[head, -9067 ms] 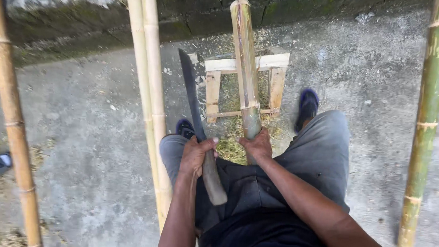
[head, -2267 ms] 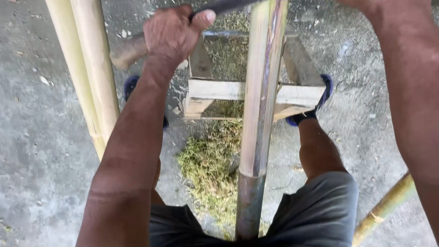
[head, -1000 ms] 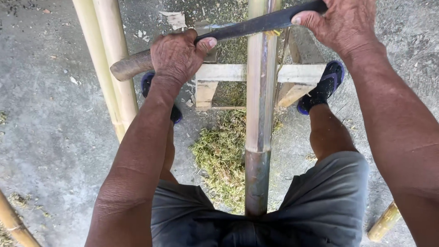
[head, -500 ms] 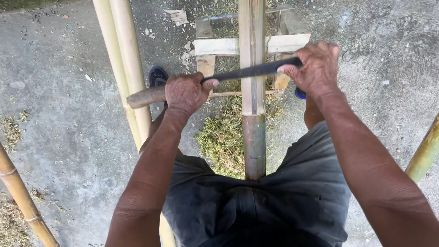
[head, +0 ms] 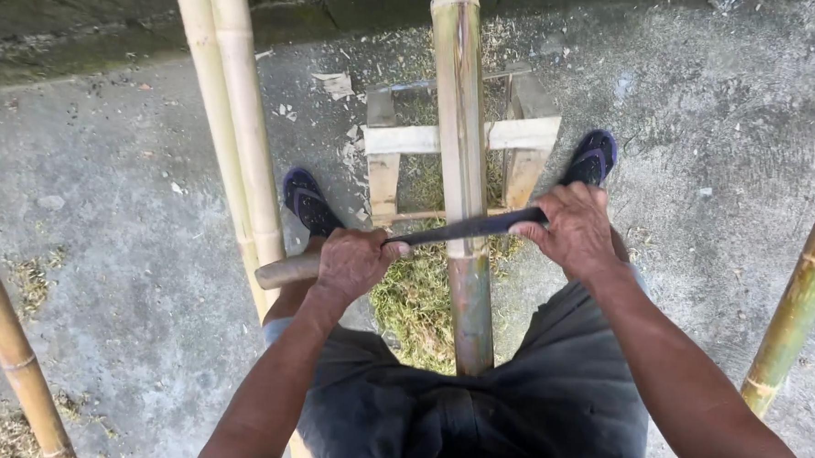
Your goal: Using a large knife to shave and smooth the surface of a bamboo pole.
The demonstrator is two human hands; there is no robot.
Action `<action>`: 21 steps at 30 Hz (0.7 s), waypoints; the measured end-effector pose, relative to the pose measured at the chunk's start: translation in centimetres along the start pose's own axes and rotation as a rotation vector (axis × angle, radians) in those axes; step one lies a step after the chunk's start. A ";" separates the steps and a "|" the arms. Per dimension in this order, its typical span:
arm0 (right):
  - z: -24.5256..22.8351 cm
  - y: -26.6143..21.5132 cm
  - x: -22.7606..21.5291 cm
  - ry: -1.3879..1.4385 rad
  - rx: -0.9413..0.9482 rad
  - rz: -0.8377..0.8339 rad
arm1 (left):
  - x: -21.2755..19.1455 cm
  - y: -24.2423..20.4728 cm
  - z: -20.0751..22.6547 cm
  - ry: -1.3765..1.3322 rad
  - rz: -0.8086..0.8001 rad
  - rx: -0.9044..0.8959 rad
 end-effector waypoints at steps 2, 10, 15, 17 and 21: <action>1.5 2.8 0.5 0.007 0.038 -0.090 | -0.7 2.7 0.2 0.014 -0.036 0.068; 6.8 21.1 -0.8 -0.182 0.072 -0.124 | -6.4 18.6 -4.8 0.169 -0.209 -0.131; 7.4 24.1 -1.2 -0.052 0.441 -0.466 | -8.7 24.8 -6.8 0.062 0.092 -0.063; 7.3 24.3 -0.9 -0.033 0.444 -0.463 | -9.9 25.4 -6.7 0.063 0.233 -0.011; 7.4 23.8 -0.9 0.019 0.464 -0.446 | -11.8 24.5 -5.4 -0.006 0.326 -0.043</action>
Point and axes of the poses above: each hand's wrist, its own y-axis towards the middle knuckle, its own x-axis out of the palm, z = x × y, the point moved 8 cm from there along y, towards the middle knuckle, and after that the axes turned 1 degree about y, right-handed, at the moved point
